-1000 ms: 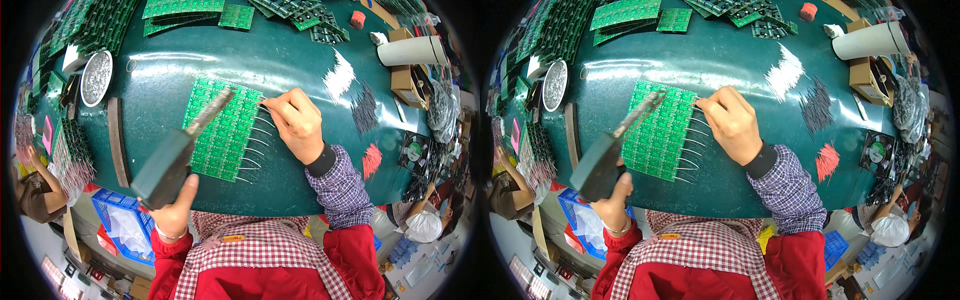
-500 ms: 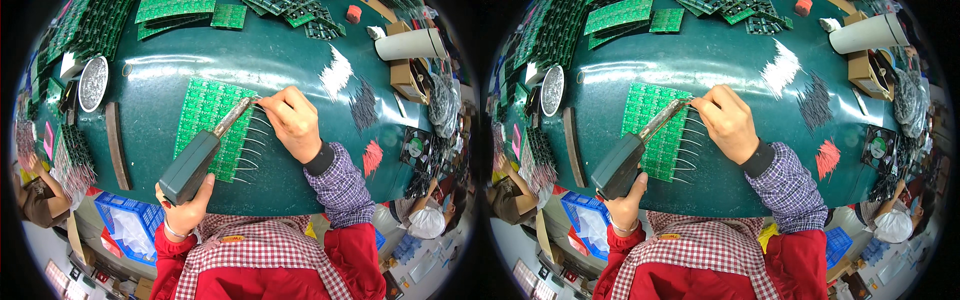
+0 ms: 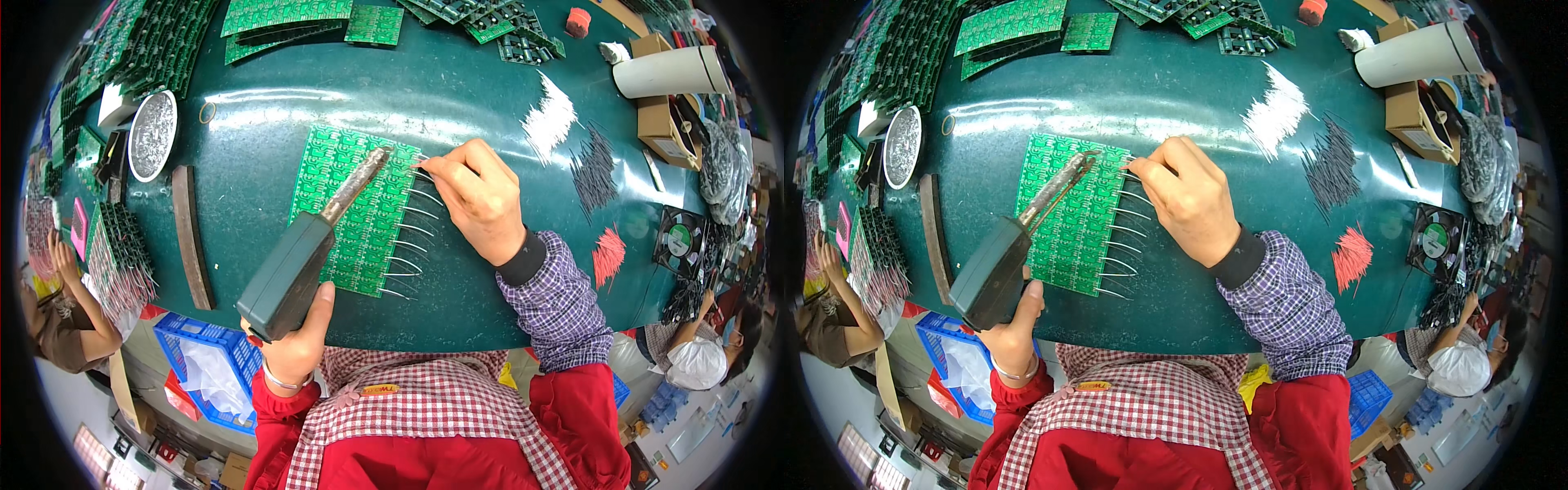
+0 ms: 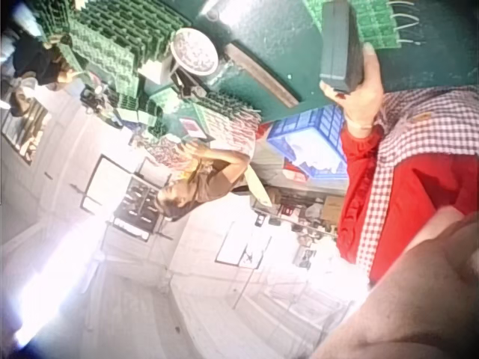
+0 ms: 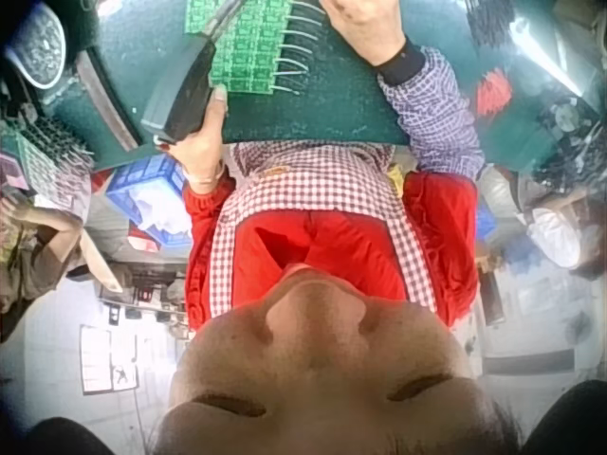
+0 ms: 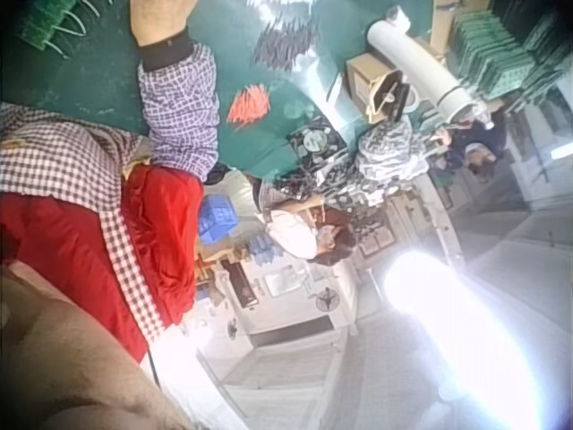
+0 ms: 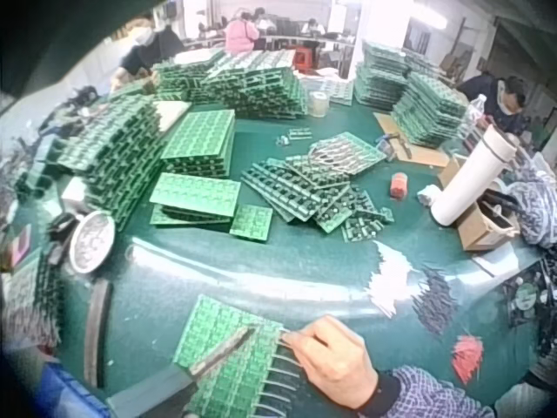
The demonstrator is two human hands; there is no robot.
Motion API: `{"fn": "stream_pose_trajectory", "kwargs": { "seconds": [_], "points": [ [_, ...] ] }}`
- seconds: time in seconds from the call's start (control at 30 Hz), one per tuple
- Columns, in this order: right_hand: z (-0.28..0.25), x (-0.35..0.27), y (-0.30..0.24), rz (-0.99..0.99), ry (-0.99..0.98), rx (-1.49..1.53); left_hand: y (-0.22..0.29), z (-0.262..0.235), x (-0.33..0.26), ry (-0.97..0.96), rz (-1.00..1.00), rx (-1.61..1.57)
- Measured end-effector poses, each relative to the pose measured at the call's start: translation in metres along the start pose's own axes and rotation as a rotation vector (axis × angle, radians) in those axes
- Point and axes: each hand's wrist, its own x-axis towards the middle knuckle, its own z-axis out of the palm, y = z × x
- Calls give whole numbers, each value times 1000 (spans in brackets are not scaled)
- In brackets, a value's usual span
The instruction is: The person attaches wires to a circuit board, picking up wires and soldering them onto the board one by one using a soldering gun.
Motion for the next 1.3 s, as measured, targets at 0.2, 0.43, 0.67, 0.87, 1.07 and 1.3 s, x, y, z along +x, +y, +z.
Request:
{"fn": "stream_pose_trajectory", "kwargs": {
  "seconds": [0.2, 0.43, 0.67, 0.87, 1.07, 1.3],
  "points": [
    [0, 0, 0, 5, 1, -6, -1, -12, 0, 268, -14, -8],
    [1, 0, 0, 3, 7, -7, 7, -71, 67, 710, 118, 137],
    [0, 0, -1, 9, -6, -6, -2, -50, 37, 667, 121, -106],
    [0, -1, -1, 16, -2, -4, 16, -15, 7, 227, -144, -299],
    [0, -3, -2, 23, 15, 6, 5, -5, -13, 54, -186, -175],
    [1, -16, -15, 20, 51, 12, -2, -1, -20, -7, -89, -168]
  ]
}}
